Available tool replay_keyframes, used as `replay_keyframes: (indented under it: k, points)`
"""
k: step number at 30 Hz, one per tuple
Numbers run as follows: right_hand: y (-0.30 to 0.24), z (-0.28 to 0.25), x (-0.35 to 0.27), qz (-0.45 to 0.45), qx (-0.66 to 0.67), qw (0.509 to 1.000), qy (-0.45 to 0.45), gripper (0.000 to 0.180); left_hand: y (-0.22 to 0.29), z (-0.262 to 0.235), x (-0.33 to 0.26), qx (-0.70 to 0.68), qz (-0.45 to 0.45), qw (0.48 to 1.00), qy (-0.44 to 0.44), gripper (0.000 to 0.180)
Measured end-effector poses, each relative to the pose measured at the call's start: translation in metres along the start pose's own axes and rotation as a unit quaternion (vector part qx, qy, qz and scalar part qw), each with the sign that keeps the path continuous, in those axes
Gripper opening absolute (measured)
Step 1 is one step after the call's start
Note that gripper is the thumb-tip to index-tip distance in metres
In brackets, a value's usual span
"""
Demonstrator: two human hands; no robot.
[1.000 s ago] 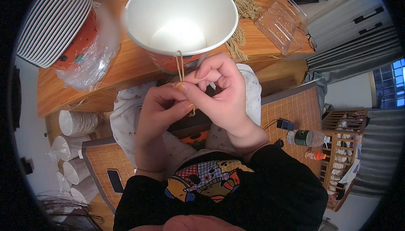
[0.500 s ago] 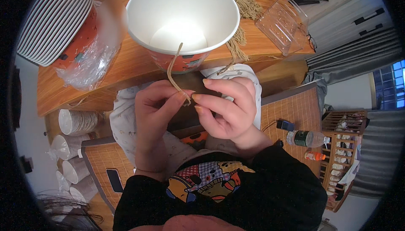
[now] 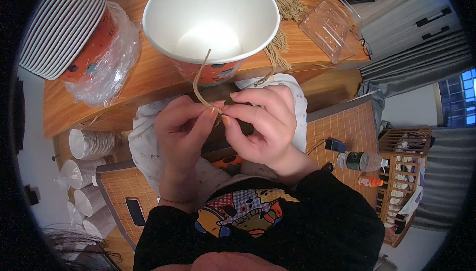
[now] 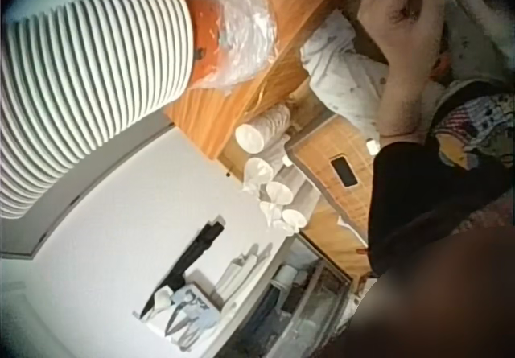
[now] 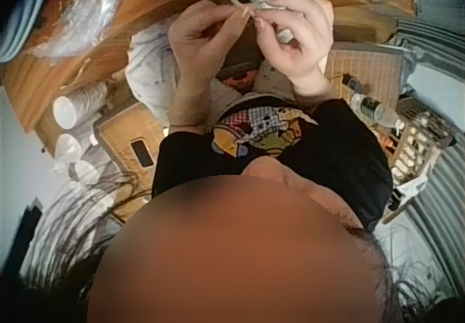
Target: The recorder is attaching thin rope or string handles to small decorative plastic buckets.
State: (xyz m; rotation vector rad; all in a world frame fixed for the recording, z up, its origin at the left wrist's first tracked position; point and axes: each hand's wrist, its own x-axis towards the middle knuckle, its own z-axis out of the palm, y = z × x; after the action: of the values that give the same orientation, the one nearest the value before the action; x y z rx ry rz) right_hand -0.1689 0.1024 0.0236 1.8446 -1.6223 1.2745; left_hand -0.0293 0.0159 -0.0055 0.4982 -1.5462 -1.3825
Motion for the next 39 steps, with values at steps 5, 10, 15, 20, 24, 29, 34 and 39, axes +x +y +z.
replay_keyframes:
  k: [5,10,15,20,24,29,34,39]
  points:
    - [-0.002,0.001,0.003,0.014,0.009,1.0,-0.004,0.019,0.0,0.003,-0.001,0.052,0.036,0.998,0.024,0.011]
    - [-0.002,0.004,0.004,0.021,0.006,1.0,-0.002,0.019,0.003,0.005,-0.001,0.125,0.094,0.987,0.041,0.015]
    - [-0.003,0.004,0.003,0.028,0.02,0.999,-0.009,0.019,0.005,0.003,-0.001,0.075,0.063,0.995,0.026,0.016]
    - [-0.001,0.003,0.002,0.03,0.027,0.999,-0.03,0.019,-0.001,-0.001,0.001,0.017,0.037,0.999,0.012,0.013]
    - [0.0,0.004,0.002,0.04,0.02,0.999,-0.029,0.02,-0.005,-0.002,0.002,0.024,0.046,0.998,0.023,0.012]
    - [0.002,0.005,0.003,0.047,0.029,0.998,-0.032,0.02,-0.007,0.0,0.001,0.024,0.039,0.998,0.033,0.01]
    - [0.002,0.003,0.003,0.049,0.029,0.998,-0.037,0.02,-0.008,0.004,-0.001,0.015,0.024,0.999,0.046,0.008]
    - [0.004,0.001,0.003,0.044,0.059,0.996,-0.041,0.022,-0.012,0.002,0.001,-0.085,-0.054,0.995,0.028,0.006]
